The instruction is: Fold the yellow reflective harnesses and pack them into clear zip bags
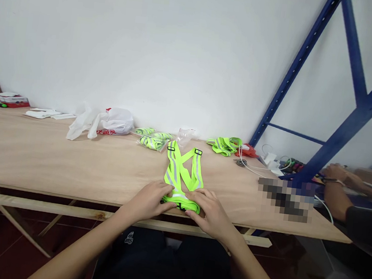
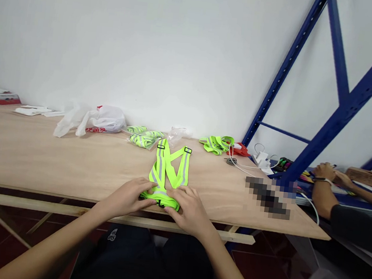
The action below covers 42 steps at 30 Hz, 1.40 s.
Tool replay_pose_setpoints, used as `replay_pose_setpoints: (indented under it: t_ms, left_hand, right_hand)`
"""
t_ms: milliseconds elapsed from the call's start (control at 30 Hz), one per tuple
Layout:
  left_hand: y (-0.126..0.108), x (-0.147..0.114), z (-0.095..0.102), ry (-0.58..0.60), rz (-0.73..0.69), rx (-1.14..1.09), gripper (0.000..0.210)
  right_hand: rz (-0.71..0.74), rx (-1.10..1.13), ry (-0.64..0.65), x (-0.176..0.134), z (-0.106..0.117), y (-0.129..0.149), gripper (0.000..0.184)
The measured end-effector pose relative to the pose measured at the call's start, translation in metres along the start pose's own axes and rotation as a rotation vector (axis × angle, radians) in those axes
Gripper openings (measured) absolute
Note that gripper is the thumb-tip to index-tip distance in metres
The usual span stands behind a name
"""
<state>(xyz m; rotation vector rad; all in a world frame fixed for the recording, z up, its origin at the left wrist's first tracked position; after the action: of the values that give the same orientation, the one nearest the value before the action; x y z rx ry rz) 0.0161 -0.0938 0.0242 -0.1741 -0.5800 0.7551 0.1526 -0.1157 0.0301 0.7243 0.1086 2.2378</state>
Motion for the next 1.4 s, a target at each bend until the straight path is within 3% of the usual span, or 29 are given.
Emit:
replay_pose_setpoints:
  t_ms: [200,367,567,933,1167,1400]
  left_hand:
    - [0.001,-0.001,0.008,-0.006,0.016,-0.072,0.024]
    - [0.003,-0.002,0.010,0.074,0.012,-0.202,0.019]
    - [0.011,-0.006,0.015,0.150,-0.019,-0.272,0.019]
    - [0.014,-0.007,0.021,0.124,-0.039,-0.305,0.023]
    - [0.015,-0.003,0.016,0.107,0.034,-0.320,0.014]
    - [0.012,-0.002,0.017,0.116,0.003,-0.276,0.012]
  right_hand:
    - [-0.077,0.072,-0.014,0.002,-0.004,-0.007,0.036]
    - [-0.076,0.086,-0.016,0.003,-0.003,-0.004,0.029]
    - [-0.082,0.048,0.002,0.004,-0.004,-0.003,0.034]
    - [-0.029,0.051,-0.030,0.006,-0.003,-0.002,0.024]
    - [-0.017,0.063,-0.046,0.004,-0.003,-0.006,0.023]
    - [0.006,0.032,-0.068,0.005,0.000,-0.002,0.022]
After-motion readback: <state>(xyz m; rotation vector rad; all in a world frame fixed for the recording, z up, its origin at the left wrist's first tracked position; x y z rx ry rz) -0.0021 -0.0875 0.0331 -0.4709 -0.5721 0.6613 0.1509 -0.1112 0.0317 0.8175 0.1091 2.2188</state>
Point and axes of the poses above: each hand's wrist, its own x-axis towards the middle knuckle, its own z-axis out of the back of the hand, y = z × x, the point moved 10 cm from there along x, towards the middle knuckle, and after that the axes turned 2 degrees about -y, right-handed, at the moved point
